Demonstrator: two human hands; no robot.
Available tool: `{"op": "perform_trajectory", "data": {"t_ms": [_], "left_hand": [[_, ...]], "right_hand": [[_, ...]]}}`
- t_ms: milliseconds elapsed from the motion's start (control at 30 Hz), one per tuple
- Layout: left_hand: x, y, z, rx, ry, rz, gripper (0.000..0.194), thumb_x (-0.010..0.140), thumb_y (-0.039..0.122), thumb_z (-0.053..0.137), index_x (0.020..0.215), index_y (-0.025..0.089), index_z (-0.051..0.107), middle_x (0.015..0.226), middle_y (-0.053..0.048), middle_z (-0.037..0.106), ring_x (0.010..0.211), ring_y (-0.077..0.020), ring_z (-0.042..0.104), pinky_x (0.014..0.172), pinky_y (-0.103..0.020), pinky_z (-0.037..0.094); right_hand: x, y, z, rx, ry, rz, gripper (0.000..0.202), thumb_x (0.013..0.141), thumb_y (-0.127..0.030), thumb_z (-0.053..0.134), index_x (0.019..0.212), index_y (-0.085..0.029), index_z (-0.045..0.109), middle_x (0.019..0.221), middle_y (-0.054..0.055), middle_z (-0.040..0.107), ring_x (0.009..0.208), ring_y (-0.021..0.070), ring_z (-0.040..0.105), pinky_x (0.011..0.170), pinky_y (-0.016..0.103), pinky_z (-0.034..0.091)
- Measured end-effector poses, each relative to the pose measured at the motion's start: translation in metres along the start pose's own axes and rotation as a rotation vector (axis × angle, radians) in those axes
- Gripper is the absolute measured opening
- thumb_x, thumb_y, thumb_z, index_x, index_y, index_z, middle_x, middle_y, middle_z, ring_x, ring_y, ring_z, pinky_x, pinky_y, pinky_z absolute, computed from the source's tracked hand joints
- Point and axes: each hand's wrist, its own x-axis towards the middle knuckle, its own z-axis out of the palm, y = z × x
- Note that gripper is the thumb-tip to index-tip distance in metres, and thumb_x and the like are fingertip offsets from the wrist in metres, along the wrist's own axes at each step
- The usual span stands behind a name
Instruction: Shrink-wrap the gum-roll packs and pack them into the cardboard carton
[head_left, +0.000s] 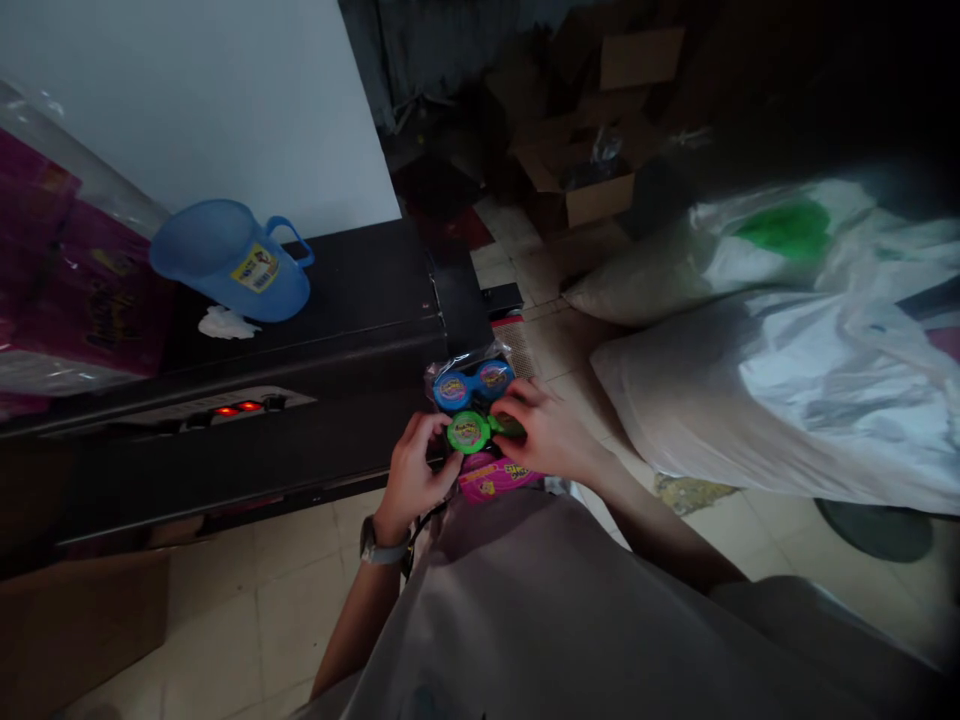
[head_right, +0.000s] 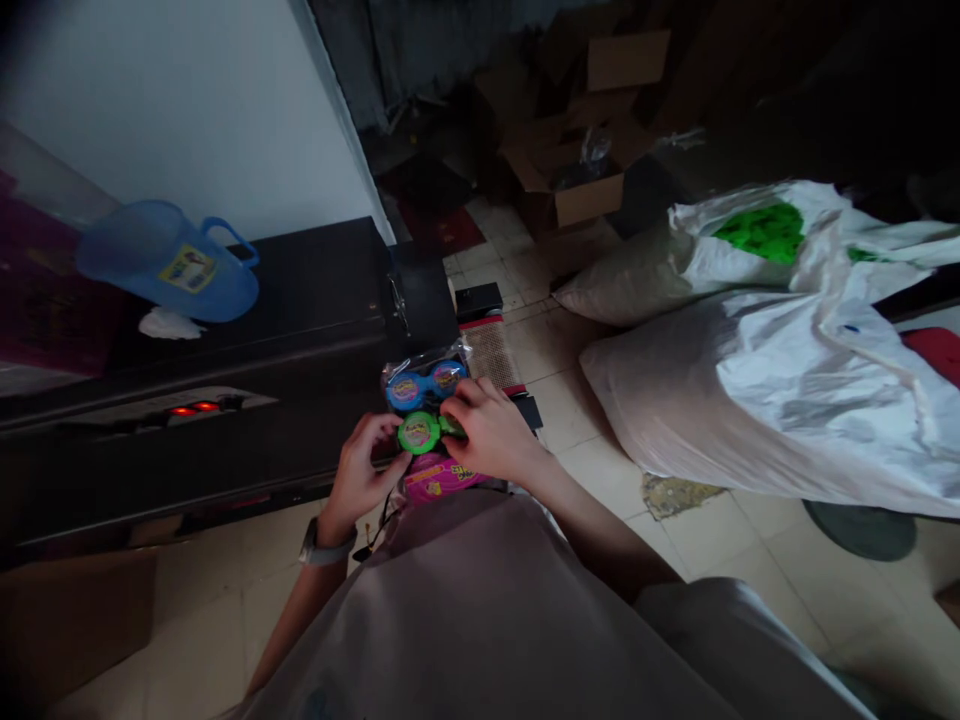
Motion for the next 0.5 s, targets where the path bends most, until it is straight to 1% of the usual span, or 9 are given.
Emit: {"op": "perform_trajectory", "data": {"t_ms": [100, 200, 267, 333, 400, 467, 500], "left_hand": [[0.0, -0.004, 0.005, -0.045, 0.009, -0.02, 0.03, 0.079, 0.017, 0.062, 0.107, 0.019, 0.05, 0.093, -0.002, 0.05, 0.08, -0.0136, 0.053, 0.072, -0.025, 0.046], [-0.003, -0.006, 0.01, -0.088, 0.009, -0.041, 0.027, 0.08, 0.019, 0.061, 0.103, 0.019, 0.046, 0.09, -0.002, 0.05, 0.077, -0.0127, 0.054, 0.069, -0.024, 0.047], [-0.005, -0.006, 0.012, -0.114, 0.016, -0.05, 0.029, 0.081, 0.02, 0.061, 0.105, 0.019, 0.045, 0.089, -0.001, 0.05, 0.074, -0.0118, 0.054, 0.067, -0.023, 0.047], [-0.007, -0.006, 0.014, -0.154, 0.05, -0.055, 0.035, 0.082, 0.021, 0.062, 0.112, 0.02, 0.044, 0.092, -0.001, 0.05, 0.077, -0.0117, 0.055, 0.069, -0.023, 0.047], [-0.012, -0.007, 0.018, -0.231, 0.115, -0.076, 0.043, 0.083, 0.023, 0.063, 0.12, 0.022, 0.041, 0.094, -0.002, 0.05, 0.082, -0.0121, 0.055, 0.071, -0.023, 0.048], [-0.019, -0.01, 0.022, -0.345, 0.218, -0.152, 0.045, 0.084, 0.025, 0.062, 0.123, 0.023, 0.041, 0.094, -0.002, 0.05, 0.082, -0.0118, 0.054, 0.072, -0.022, 0.048], [-0.023, -0.011, 0.025, -0.402, 0.278, -0.215, 0.043, 0.084, 0.027, 0.062, 0.123, 0.024, 0.042, 0.094, -0.002, 0.05, 0.08, -0.0114, 0.054, 0.072, -0.022, 0.049]], "right_hand": [[0.003, -0.005, 0.003, -0.069, -0.007, 0.037, 0.019, 0.079, -0.027, 0.067, 0.096, -0.017, 0.067, 0.101, 0.009, 0.059, 0.099, 0.0257, 0.05, 0.088, 0.038, 0.046], [0.005, -0.009, 0.01, -0.064, 0.044, 0.119, 0.018, 0.077, -0.025, 0.065, 0.093, -0.018, 0.065, 0.096, 0.007, 0.06, 0.097, 0.0254, 0.05, 0.087, 0.038, 0.046], [0.004, -0.01, 0.013, -0.038, 0.066, 0.15, 0.018, 0.076, -0.023, 0.064, 0.093, -0.017, 0.065, 0.095, 0.007, 0.06, 0.097, 0.026, 0.051, 0.088, 0.038, 0.046], [0.001, -0.008, 0.011, 0.045, 0.078, 0.126, 0.02, 0.077, -0.022, 0.064, 0.096, -0.018, 0.064, 0.098, 0.008, 0.06, 0.098, 0.0257, 0.052, 0.088, 0.039, 0.047], [-0.005, -0.004, 0.007, 0.208, 0.13, 0.067, 0.023, 0.079, -0.021, 0.064, 0.102, -0.018, 0.063, 0.103, 0.008, 0.06, 0.099, 0.0239, 0.055, 0.089, 0.038, 0.047], [-0.015, 0.003, 0.003, 0.378, 0.238, 0.062, 0.025, 0.081, -0.019, 0.061, 0.106, -0.019, 0.063, 0.104, 0.007, 0.061, 0.099, 0.0212, 0.057, 0.089, 0.037, 0.048], [-0.021, 0.006, 0.003, 0.45, 0.301, 0.105, 0.023, 0.083, -0.019, 0.059, 0.106, -0.02, 0.063, 0.102, 0.006, 0.061, 0.097, 0.0198, 0.059, 0.087, 0.035, 0.049]]}}
